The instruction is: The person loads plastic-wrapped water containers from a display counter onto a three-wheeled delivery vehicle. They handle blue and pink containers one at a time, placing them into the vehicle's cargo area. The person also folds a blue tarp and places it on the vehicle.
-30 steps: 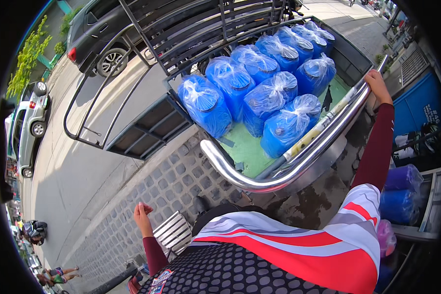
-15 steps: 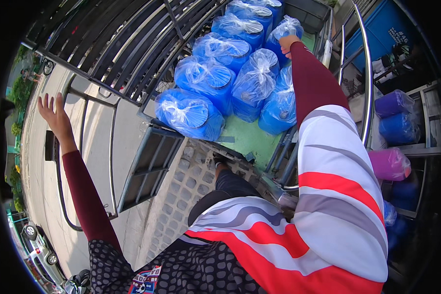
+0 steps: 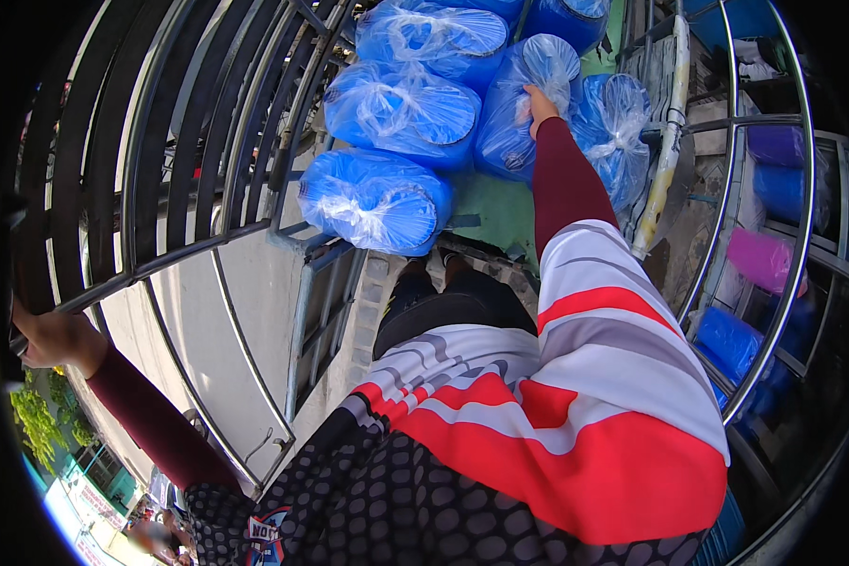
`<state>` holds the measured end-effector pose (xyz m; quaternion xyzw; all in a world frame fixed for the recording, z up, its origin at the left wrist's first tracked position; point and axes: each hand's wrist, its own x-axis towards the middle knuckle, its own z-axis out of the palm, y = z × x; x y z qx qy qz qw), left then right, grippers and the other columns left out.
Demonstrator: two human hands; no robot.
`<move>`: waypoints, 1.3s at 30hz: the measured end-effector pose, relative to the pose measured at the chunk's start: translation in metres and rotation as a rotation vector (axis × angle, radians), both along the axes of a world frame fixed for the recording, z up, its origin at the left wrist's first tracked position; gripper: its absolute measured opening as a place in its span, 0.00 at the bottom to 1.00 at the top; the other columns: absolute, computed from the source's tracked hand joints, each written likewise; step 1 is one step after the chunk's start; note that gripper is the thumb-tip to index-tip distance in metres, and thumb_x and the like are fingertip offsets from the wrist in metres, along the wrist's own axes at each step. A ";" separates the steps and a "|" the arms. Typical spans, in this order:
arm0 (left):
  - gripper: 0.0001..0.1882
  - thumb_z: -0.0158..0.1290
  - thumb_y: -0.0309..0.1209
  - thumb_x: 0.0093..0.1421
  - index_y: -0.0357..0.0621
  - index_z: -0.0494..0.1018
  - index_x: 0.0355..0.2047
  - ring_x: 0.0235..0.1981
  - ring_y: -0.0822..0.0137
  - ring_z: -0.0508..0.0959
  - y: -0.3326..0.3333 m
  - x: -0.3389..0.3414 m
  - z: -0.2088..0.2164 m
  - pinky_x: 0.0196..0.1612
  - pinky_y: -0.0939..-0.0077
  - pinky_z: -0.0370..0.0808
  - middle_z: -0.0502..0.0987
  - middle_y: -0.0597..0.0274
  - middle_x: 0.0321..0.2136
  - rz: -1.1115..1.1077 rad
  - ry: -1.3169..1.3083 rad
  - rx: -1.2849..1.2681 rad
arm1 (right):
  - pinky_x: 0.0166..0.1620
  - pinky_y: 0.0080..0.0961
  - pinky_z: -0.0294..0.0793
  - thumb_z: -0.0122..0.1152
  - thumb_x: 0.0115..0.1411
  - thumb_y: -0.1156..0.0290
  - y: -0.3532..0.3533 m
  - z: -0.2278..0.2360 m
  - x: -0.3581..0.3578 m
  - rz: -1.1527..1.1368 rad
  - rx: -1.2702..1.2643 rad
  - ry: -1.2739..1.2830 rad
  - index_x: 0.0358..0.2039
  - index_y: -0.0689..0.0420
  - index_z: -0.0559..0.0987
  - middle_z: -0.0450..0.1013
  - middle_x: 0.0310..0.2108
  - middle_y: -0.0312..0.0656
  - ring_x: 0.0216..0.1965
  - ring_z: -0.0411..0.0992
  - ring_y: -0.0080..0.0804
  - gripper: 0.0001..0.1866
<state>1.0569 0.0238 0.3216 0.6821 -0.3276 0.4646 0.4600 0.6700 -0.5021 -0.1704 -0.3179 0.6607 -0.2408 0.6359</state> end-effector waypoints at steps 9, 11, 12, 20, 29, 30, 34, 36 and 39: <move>0.19 0.61 0.41 0.61 0.45 0.77 0.48 0.35 0.56 0.81 0.026 0.003 0.003 0.41 0.68 0.77 0.80 0.50 0.38 0.346 -0.160 0.236 | 0.30 0.31 0.62 0.66 0.48 0.56 0.090 0.041 -0.033 0.111 0.093 0.085 0.24 0.53 0.75 0.68 0.21 0.35 0.22 0.64 0.27 0.14; 0.19 0.57 0.38 0.63 0.47 0.75 0.52 0.34 0.57 0.80 0.018 -0.012 0.002 0.39 0.69 0.76 0.80 0.50 0.38 0.567 -0.243 0.418 | 0.28 0.30 0.62 0.65 0.49 0.57 0.105 0.043 -0.038 0.090 0.081 0.078 0.23 0.53 0.75 0.67 0.20 0.35 0.21 0.64 0.27 0.14; 0.19 0.56 0.36 0.64 0.48 0.74 0.54 0.34 0.58 0.80 0.011 -0.025 0.000 0.38 0.69 0.76 0.80 0.50 0.38 0.722 -0.317 0.543 | 0.27 0.30 0.61 0.65 0.49 0.57 0.113 0.039 -0.041 0.091 0.084 0.074 0.23 0.53 0.75 0.67 0.19 0.35 0.20 0.64 0.28 0.13; 0.30 0.65 0.41 0.53 0.35 0.72 0.51 0.34 0.58 0.84 0.033 -0.030 0.017 0.35 0.66 0.82 0.82 0.53 0.37 0.807 -0.351 0.751 | 0.27 0.28 0.59 0.63 0.49 0.58 0.175 0.051 -0.061 0.243 0.234 0.186 0.23 0.56 0.76 0.67 0.19 0.36 0.20 0.63 0.27 0.14; 0.17 0.51 0.29 0.64 0.35 0.71 0.51 0.37 0.57 0.83 0.021 -0.030 0.008 0.34 0.62 0.87 0.77 0.53 0.44 0.307 0.115 0.192 | 0.26 0.33 0.68 0.63 0.48 0.59 0.190 0.048 -0.110 0.543 0.267 0.254 0.21 0.64 0.77 0.70 0.18 0.44 0.20 0.70 0.33 0.18; 0.18 0.52 0.30 0.63 0.36 0.71 0.52 0.37 0.57 0.82 0.024 -0.032 0.011 0.34 0.61 0.87 0.76 0.54 0.44 0.364 0.089 0.256 | 0.25 0.34 0.69 0.63 0.48 0.59 0.191 0.049 -0.118 0.588 0.234 0.291 0.19 0.65 0.77 0.71 0.16 0.45 0.18 0.71 0.34 0.18; 0.34 0.68 0.32 0.46 0.37 0.70 0.53 0.39 0.61 0.81 0.037 -0.032 0.016 0.40 0.69 0.83 0.76 0.55 0.44 0.764 -0.213 0.671 | 0.41 0.37 0.77 0.64 0.50 0.53 0.163 0.035 -0.158 1.007 0.183 0.392 0.34 0.69 0.82 0.79 0.30 0.59 0.35 0.80 0.47 0.27; 0.39 0.72 0.32 0.40 0.37 0.70 0.54 0.40 0.62 0.80 0.046 -0.020 0.019 0.43 0.73 0.82 0.76 0.54 0.44 0.877 -0.311 0.783 | 0.41 0.36 0.75 0.63 0.51 0.55 0.163 0.013 -0.182 1.184 -0.009 0.510 0.31 0.67 0.81 0.79 0.30 0.54 0.34 0.78 0.43 0.23; 0.36 0.70 0.33 0.44 0.38 0.70 0.53 0.42 0.61 0.80 0.067 -0.012 0.017 0.45 0.72 0.82 0.76 0.54 0.46 0.817 -0.050 0.568 | 0.51 0.43 0.75 0.61 0.51 0.51 0.170 0.070 -0.175 1.389 -0.112 0.593 0.35 0.69 0.82 0.78 0.39 0.64 0.45 0.77 0.58 0.28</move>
